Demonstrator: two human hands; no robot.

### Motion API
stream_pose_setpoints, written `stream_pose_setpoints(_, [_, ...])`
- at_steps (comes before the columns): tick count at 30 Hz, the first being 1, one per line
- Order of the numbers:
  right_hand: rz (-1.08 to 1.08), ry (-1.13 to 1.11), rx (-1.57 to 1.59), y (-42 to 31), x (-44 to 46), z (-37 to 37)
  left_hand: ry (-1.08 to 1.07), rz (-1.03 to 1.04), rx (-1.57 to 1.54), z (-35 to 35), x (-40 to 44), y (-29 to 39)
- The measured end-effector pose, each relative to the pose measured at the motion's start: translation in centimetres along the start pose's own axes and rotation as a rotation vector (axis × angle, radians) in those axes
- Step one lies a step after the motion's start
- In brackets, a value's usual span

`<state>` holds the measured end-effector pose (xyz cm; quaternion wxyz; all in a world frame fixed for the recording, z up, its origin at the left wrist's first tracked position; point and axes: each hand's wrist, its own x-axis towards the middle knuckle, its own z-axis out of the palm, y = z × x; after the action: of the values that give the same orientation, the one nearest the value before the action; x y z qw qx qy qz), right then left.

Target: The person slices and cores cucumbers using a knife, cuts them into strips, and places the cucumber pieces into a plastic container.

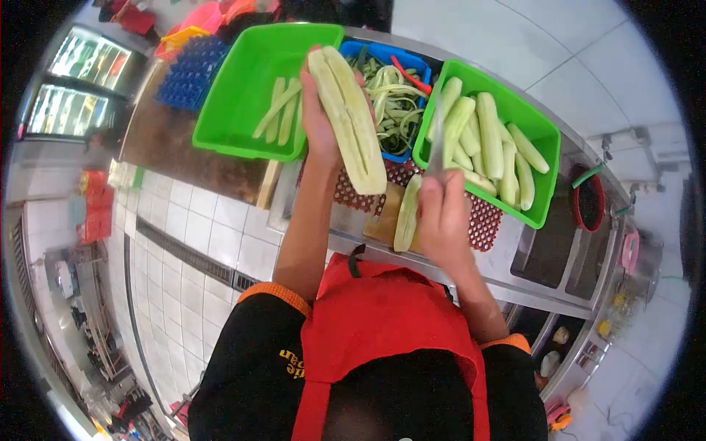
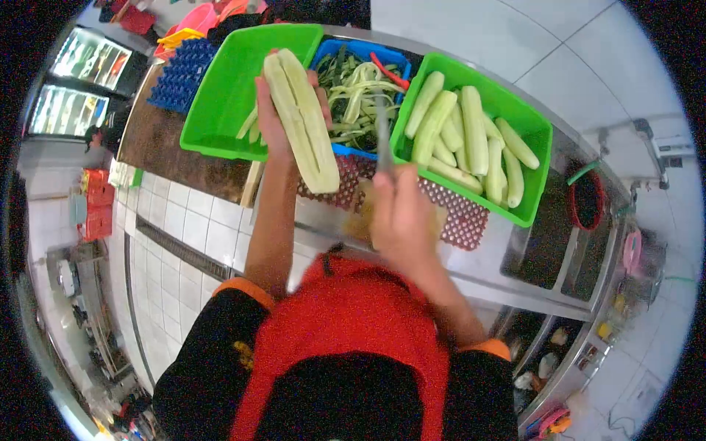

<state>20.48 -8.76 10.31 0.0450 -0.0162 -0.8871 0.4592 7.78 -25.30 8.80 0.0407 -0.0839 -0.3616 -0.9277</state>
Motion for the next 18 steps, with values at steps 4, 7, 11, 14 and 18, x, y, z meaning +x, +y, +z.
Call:
stream_pose_setpoints(4, [-0.281, 0.183, -0.031, -2.8, -1.9, 1.8, 0.079, -0.038, 0.004, 0.4, 3.8, 0.2])
stream_pose_setpoints(7, [-0.266, 0.172, -0.049, -3.5, -2.4, 2.7, 0.122, 0.017, 0.024, 1.6, 5.3, 1.3])
stream_pose_setpoints(11, [-0.216, 0.162, -0.04, -3.9, -2.3, 3.0, 0.036, 0.048, -0.004, 2.3, 6.1, 2.4])
stream_pose_setpoints(14, [-0.25, 0.172, -0.027, -3.6, -2.3, 3.4, 0.002, 0.07, -0.008, 2.9, 5.9, 3.2])
stream_pose_setpoints(18, [-0.305, 0.2, -0.125, -3.2, -2.4, 4.1, -0.007, 0.058, -0.089, 4.1, 4.9, 4.4])
